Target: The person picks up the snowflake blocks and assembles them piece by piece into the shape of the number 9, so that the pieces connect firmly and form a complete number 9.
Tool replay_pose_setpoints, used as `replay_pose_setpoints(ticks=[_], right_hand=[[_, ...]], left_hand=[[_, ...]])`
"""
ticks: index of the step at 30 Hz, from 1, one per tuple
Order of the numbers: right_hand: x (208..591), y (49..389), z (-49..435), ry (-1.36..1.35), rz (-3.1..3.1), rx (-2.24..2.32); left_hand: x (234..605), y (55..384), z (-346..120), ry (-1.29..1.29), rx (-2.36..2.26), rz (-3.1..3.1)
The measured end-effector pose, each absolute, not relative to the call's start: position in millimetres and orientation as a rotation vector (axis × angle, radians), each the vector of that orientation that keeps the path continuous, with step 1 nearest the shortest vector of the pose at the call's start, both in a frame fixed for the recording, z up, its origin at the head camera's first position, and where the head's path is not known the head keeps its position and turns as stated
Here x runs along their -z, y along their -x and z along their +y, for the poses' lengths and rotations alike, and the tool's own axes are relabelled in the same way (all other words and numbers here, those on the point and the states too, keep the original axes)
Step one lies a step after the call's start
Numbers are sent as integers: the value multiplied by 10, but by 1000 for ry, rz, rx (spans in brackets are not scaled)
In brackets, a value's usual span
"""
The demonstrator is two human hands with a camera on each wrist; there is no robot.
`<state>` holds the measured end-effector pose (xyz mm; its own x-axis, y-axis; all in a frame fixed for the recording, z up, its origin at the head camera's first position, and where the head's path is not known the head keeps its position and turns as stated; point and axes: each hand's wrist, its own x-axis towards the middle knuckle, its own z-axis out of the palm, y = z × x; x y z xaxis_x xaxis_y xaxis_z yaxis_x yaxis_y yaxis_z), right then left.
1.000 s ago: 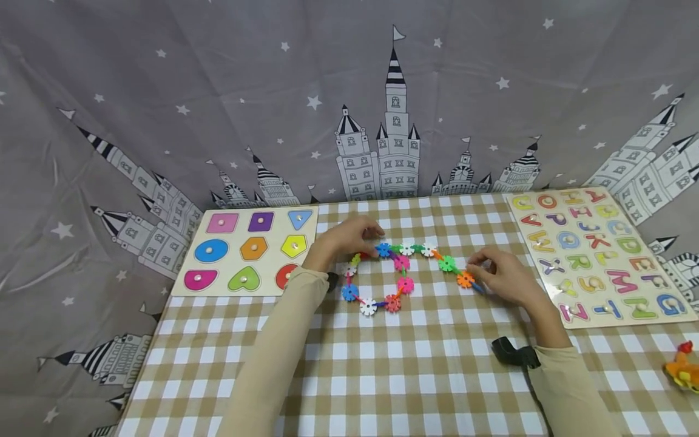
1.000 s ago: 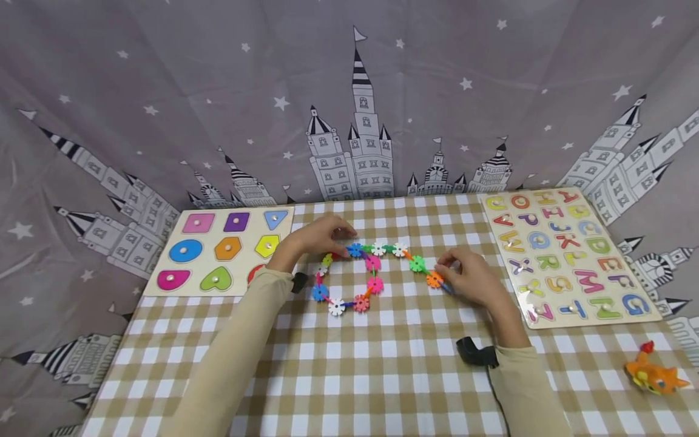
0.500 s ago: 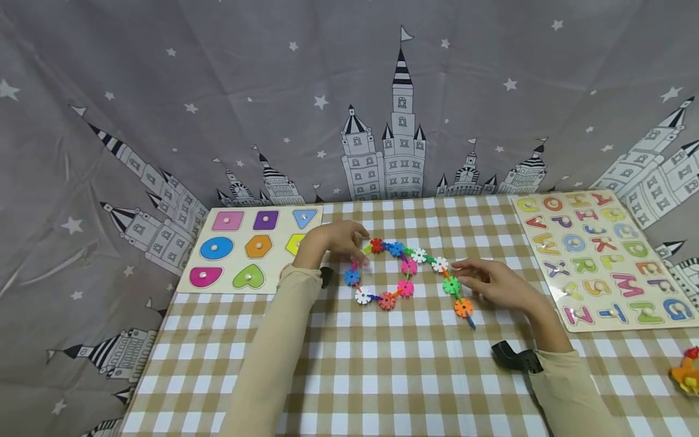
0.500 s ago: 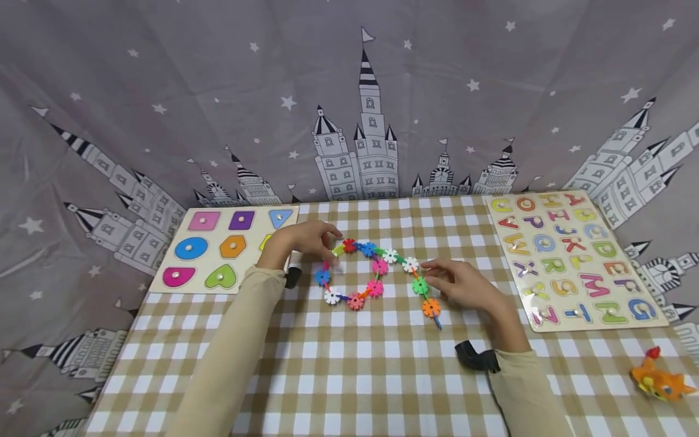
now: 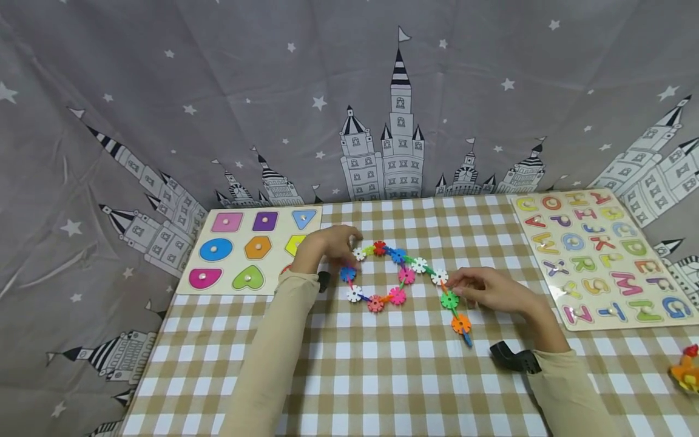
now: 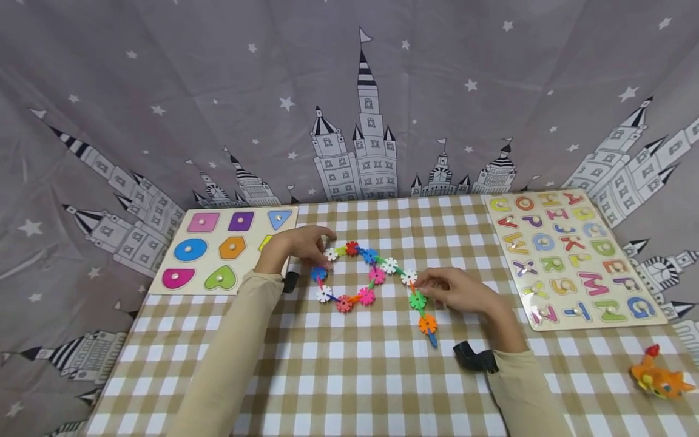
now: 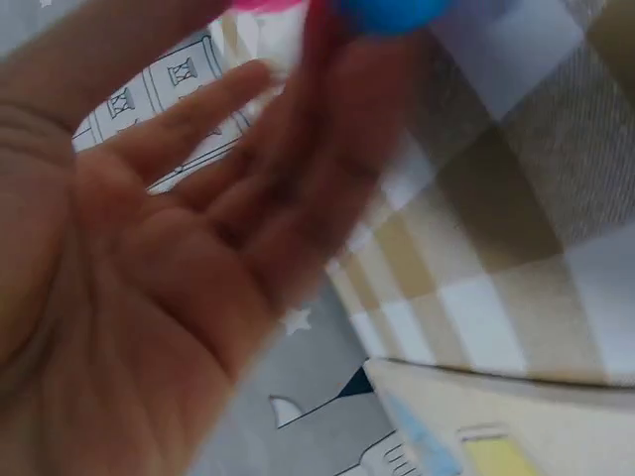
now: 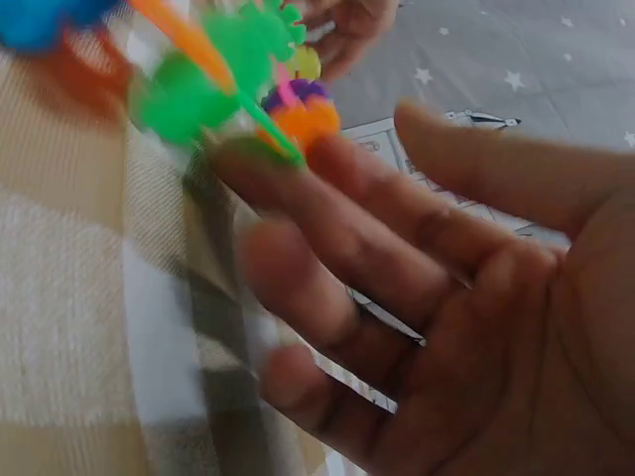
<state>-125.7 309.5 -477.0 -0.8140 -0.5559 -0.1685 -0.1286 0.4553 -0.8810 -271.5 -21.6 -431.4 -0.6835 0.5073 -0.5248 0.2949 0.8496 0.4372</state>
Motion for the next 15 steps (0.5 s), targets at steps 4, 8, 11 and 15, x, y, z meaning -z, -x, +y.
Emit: replay_pose_setpoints(ticks=[4, 8, 11, 15], right_hand=[[4786, 1259, 3074, 583, 2178, 1310], [4808, 1266, 3040, 548, 2184, 1339], [4824, 1272, 3011, 549, 2209, 1382], [4827, 1262, 2986, 595, 2123, 1371]], left_hand=[[4379, 2738, -218, -704, -606, 2417], [4378, 2704, -266, -608, -636, 2529], [4355, 2668, -298, -507, -545, 2502], [4380, 2654, -255, -584, -582, 2454]])
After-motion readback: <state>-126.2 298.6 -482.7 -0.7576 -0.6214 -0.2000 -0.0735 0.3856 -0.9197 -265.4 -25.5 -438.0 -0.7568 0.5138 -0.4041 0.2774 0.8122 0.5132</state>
